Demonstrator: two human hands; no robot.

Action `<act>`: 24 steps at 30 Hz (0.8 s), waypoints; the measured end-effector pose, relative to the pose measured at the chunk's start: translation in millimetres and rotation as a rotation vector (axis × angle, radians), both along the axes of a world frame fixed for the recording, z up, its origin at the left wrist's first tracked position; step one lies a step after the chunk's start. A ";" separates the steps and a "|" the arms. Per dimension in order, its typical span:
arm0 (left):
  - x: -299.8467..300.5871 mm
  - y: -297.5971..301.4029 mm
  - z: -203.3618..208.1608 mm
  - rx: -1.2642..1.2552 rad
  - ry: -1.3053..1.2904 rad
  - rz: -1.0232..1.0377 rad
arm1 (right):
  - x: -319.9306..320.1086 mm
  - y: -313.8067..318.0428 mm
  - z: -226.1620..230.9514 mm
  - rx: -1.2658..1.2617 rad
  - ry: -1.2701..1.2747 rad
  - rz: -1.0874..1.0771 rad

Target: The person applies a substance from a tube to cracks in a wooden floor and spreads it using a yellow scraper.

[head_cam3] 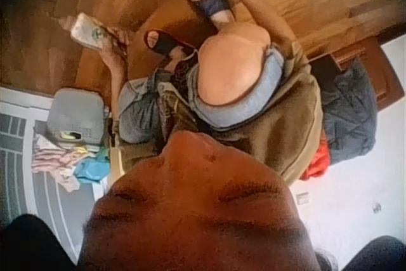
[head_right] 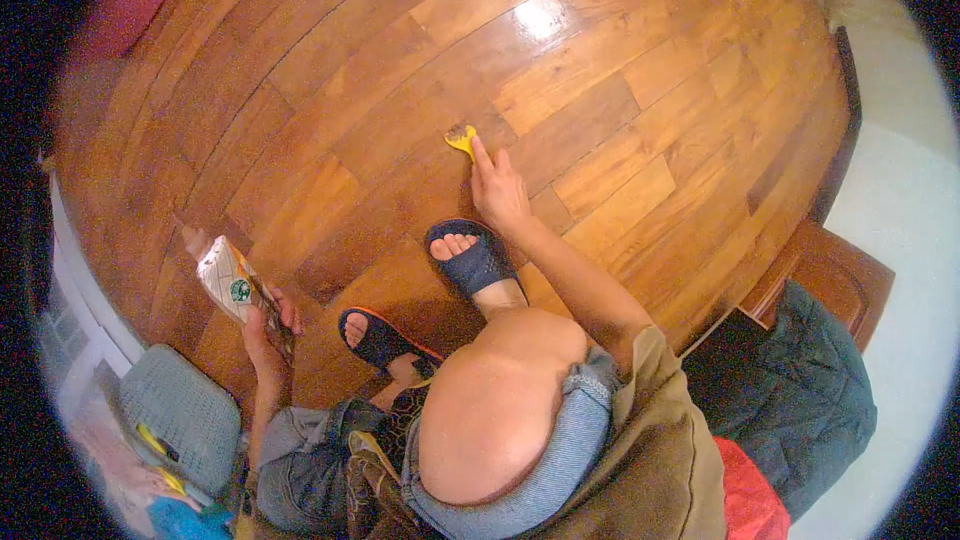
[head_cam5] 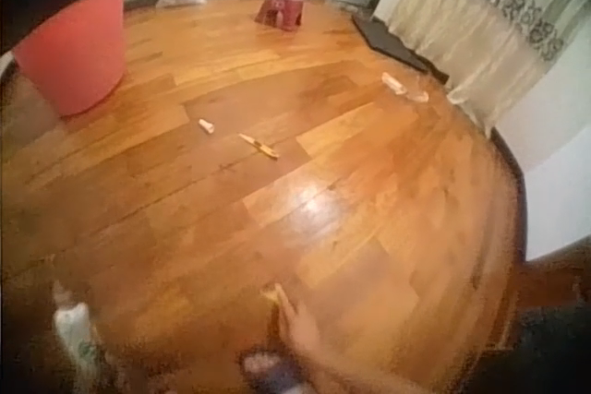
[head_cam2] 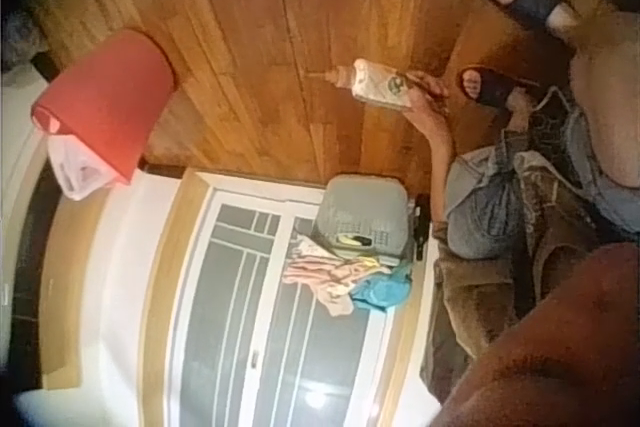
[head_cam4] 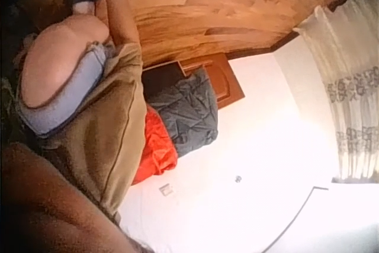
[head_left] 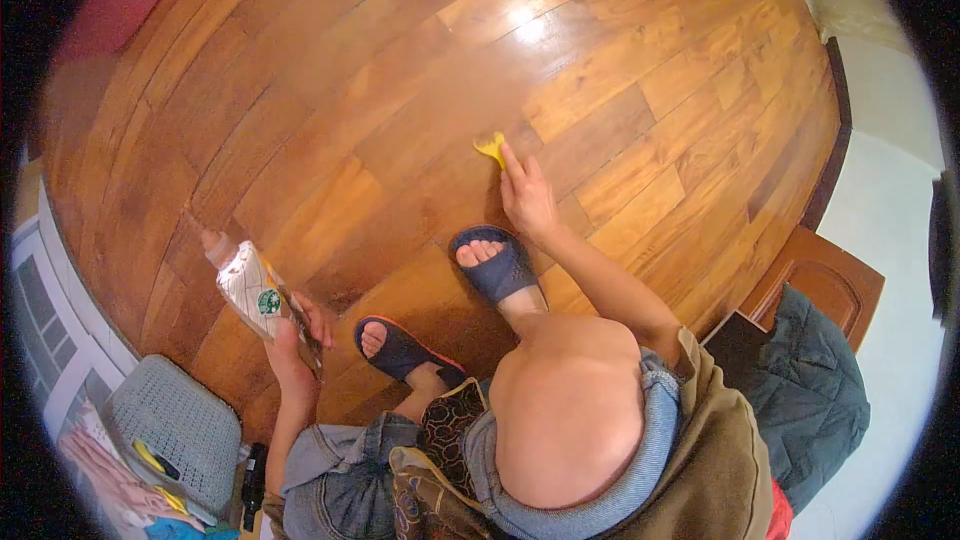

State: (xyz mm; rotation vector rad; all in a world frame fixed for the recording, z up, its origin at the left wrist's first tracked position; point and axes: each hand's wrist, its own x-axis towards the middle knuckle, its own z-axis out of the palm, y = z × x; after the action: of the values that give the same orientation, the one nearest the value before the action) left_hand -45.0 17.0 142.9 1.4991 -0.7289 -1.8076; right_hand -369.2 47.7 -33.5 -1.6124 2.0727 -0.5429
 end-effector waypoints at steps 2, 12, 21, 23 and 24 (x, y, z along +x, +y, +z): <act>0.0 5.8 3.6 0.009 -0.021 0.028 | 0.3 -2.2 7.8 0.002 -0.022 -0.009; -8.8 16.1 12.0 0.044 -0.089 0.037 | 6.7 -25.0 19.8 0.148 0.049 0.014; -14.6 10.6 13.2 0.054 -0.089 0.003 | 1.2 -45.6 37.5 0.163 0.075 0.005; -13.7 10.2 13.0 0.060 -0.112 0.005 | 1.4 -32.1 28.2 0.181 0.084 0.013; -12.7 10.5 12.8 0.047 -0.092 0.001 | 1.4 -22.0 24.4 0.123 0.042 0.002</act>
State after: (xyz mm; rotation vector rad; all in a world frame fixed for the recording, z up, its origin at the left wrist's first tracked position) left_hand -57.7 27.5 155.7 1.6218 -0.7343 -1.7756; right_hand -367.8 25.7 -9.1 -1.5672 2.0912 -0.3757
